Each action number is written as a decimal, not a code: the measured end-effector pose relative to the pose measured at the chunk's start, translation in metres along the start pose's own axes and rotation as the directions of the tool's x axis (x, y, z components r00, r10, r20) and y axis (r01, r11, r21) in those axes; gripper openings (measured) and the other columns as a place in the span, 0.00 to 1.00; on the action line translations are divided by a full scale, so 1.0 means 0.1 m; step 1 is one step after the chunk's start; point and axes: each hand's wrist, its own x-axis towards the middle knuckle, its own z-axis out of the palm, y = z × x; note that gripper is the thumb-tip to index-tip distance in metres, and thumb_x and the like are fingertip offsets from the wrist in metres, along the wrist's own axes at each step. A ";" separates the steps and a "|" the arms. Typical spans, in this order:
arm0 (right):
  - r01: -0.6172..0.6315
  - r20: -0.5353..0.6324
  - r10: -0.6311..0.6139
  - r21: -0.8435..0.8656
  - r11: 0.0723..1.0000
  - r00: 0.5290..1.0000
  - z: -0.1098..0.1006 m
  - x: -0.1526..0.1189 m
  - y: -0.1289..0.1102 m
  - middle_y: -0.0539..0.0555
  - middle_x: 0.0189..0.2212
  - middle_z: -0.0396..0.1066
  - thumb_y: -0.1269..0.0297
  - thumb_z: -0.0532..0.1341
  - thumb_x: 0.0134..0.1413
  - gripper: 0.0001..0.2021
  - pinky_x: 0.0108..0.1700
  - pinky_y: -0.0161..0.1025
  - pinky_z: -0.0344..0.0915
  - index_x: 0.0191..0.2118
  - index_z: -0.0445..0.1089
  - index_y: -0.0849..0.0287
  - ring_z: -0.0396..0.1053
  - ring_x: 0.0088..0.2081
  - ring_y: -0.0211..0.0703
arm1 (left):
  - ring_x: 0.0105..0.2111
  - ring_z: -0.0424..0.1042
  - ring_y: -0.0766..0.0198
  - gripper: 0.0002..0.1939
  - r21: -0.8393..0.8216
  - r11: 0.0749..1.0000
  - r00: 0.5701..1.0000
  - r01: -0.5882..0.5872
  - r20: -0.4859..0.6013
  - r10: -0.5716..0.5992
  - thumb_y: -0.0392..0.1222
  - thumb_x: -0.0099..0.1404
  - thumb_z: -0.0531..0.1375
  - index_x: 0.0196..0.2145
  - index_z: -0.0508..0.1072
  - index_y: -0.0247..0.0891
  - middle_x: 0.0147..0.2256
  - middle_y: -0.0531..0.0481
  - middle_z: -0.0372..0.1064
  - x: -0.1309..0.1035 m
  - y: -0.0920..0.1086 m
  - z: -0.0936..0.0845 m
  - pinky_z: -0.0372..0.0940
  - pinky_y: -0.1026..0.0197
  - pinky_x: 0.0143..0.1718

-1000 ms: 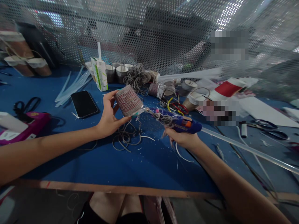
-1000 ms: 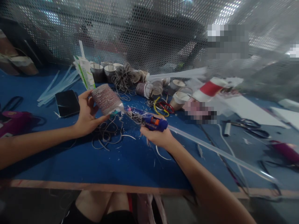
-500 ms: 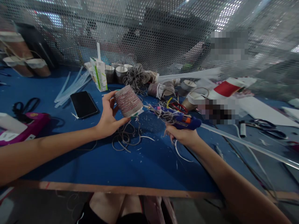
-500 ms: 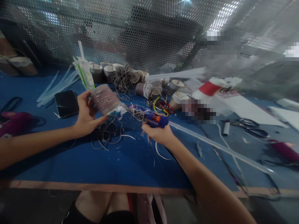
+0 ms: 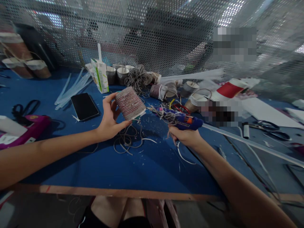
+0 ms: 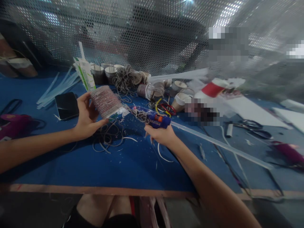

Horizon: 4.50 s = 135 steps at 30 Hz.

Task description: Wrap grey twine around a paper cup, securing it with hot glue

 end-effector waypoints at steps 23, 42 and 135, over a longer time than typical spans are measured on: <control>0.361 0.142 -0.341 -0.547 0.755 0.929 -0.38 0.27 0.25 0.63 0.47 0.63 0.34 0.71 0.30 0.40 0.55 0.59 0.64 0.44 0.61 0.56 0.64 0.51 0.64 | 0.60 0.62 0.51 0.45 -0.019 0.999 0.999 0.032 0.038 -0.031 0.56 0.58 0.69 0.64 0.49 0.52 0.60 0.42 0.50 0.02 0.01 -0.02 0.69 0.49 0.57; -0.105 0.365 -0.214 0.683 0.722 0.906 0.35 -0.07 -0.15 0.49 0.29 0.71 0.50 0.66 0.55 0.16 0.45 0.43 0.68 0.31 0.63 0.56 0.71 0.35 0.40 | 0.56 0.63 0.51 0.45 0.139 0.982 0.981 0.130 0.126 -0.148 0.56 0.56 0.69 0.65 0.54 0.50 0.58 0.42 0.55 0.07 0.16 -0.06 0.71 0.49 0.54; 0.127 -0.252 0.103 0.752 0.647 0.962 0.26 -0.08 -0.12 0.54 0.34 0.82 0.55 0.60 0.53 0.14 0.12 0.34 0.66 0.22 0.67 0.58 0.55 0.07 0.28 | 0.57 0.67 0.53 0.39 -0.083 0.981 0.974 0.178 0.154 -0.164 0.54 0.57 0.70 0.59 0.54 0.50 0.58 0.43 0.55 0.05 0.12 -0.03 0.73 0.50 0.54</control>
